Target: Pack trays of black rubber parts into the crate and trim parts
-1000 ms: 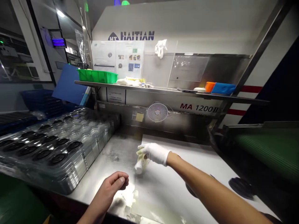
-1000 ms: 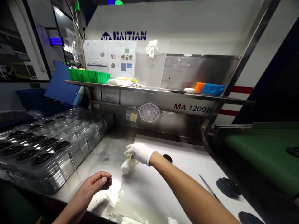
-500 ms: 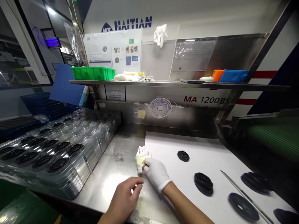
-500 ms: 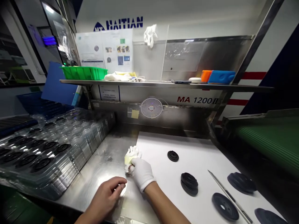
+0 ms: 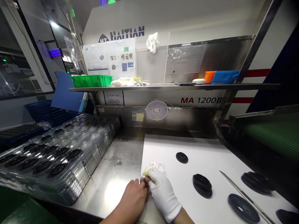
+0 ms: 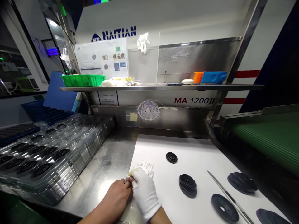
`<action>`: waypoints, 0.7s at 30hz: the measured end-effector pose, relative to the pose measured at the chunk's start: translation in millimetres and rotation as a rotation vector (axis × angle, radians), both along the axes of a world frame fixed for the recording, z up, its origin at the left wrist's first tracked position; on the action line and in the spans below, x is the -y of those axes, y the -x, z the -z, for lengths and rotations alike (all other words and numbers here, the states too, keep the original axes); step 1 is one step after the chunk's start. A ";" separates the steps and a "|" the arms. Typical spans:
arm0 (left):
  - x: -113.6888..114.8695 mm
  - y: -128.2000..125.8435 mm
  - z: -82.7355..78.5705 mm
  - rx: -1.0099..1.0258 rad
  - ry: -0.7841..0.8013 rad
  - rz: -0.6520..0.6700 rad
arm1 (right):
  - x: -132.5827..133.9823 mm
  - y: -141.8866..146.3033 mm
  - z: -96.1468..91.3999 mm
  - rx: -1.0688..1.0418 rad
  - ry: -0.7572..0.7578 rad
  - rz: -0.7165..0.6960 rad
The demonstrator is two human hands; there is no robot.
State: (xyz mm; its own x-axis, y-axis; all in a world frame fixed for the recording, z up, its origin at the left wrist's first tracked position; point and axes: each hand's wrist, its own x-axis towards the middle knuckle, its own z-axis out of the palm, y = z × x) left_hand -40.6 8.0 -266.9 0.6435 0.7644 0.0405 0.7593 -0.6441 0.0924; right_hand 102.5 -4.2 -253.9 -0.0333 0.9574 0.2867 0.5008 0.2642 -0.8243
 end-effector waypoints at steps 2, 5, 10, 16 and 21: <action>-0.4 0.3 -4.4 0.123 0.051 -0.058 | 5.6 -2.6 2.7 -0.049 -0.031 0.016; -2.3 1.1 -16.7 0.586 0.332 -0.251 | 12.1 -6.1 6.6 -0.118 -0.069 0.008; -3.6 -9.3 -32.5 1.569 1.036 -0.369 | 21.1 0.3 12.1 -0.289 -0.032 0.012; -6.3 -42.2 -21.8 1.906 0.966 -0.471 | 37.0 5.9 7.3 -0.565 0.103 -0.160; 1.0 -56.7 -18.8 1.628 0.877 -0.365 | 42.7 -8.0 8.8 -0.400 0.064 -0.081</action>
